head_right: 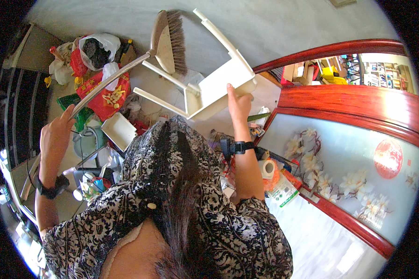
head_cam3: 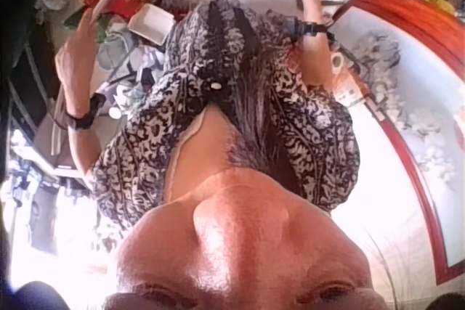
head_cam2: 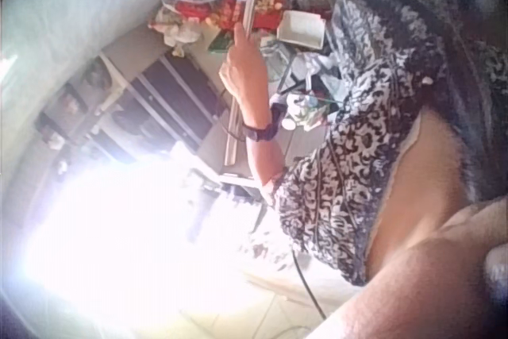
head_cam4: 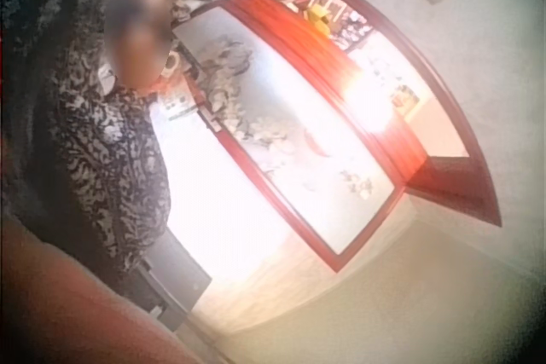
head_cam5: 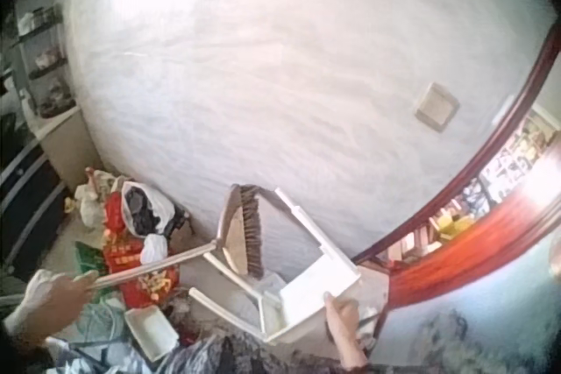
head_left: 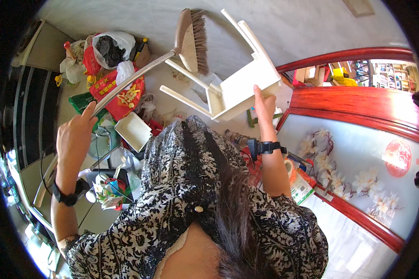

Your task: The person picks up a small white plastic stool, brushes it with a long-handled broom, and sweeps debris into a dustpan. They then sweep the floor around the stool and continue cleaning the stool's underside and legs.

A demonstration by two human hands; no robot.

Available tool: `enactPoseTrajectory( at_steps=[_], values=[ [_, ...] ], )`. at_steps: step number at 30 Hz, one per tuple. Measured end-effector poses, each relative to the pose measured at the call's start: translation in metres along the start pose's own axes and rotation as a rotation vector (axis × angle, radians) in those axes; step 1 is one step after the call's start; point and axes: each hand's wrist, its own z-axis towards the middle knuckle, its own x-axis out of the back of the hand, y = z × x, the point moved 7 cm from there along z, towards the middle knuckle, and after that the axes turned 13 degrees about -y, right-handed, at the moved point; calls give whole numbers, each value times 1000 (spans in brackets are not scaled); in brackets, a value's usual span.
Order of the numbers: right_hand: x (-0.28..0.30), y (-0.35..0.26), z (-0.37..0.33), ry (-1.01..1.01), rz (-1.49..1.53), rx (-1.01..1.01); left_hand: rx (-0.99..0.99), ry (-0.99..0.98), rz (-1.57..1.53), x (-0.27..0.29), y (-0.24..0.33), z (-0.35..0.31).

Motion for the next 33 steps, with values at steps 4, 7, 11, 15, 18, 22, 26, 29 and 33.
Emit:
enactPoseTrajectory(
  at_steps=[4,7,11,15,18,22,26,29,33],
  values=[
    [2,-12,9,66,-105,55,-88,-86,-233,3,-9,-7],
    [1,-26,10,77,-101,102,-227,-85,-172,7,-1,-3],
    [3,-38,2,51,-143,155,-170,-26,207,6,6,11],
    [9,-33,-6,42,-190,163,-43,68,333,6,-1,23],
    [30,-22,-5,61,-172,109,64,59,341,1,-24,28],
    [79,-5,-5,27,79,51,110,-52,229,-32,-60,46],
    [137,23,-36,130,536,-48,97,-289,-67,-127,-75,98],
    [181,39,-61,319,707,-60,51,-602,-617,-220,-62,142],
    [254,67,-124,471,811,-51,215,-951,-1262,-289,-29,177]
  ],
)
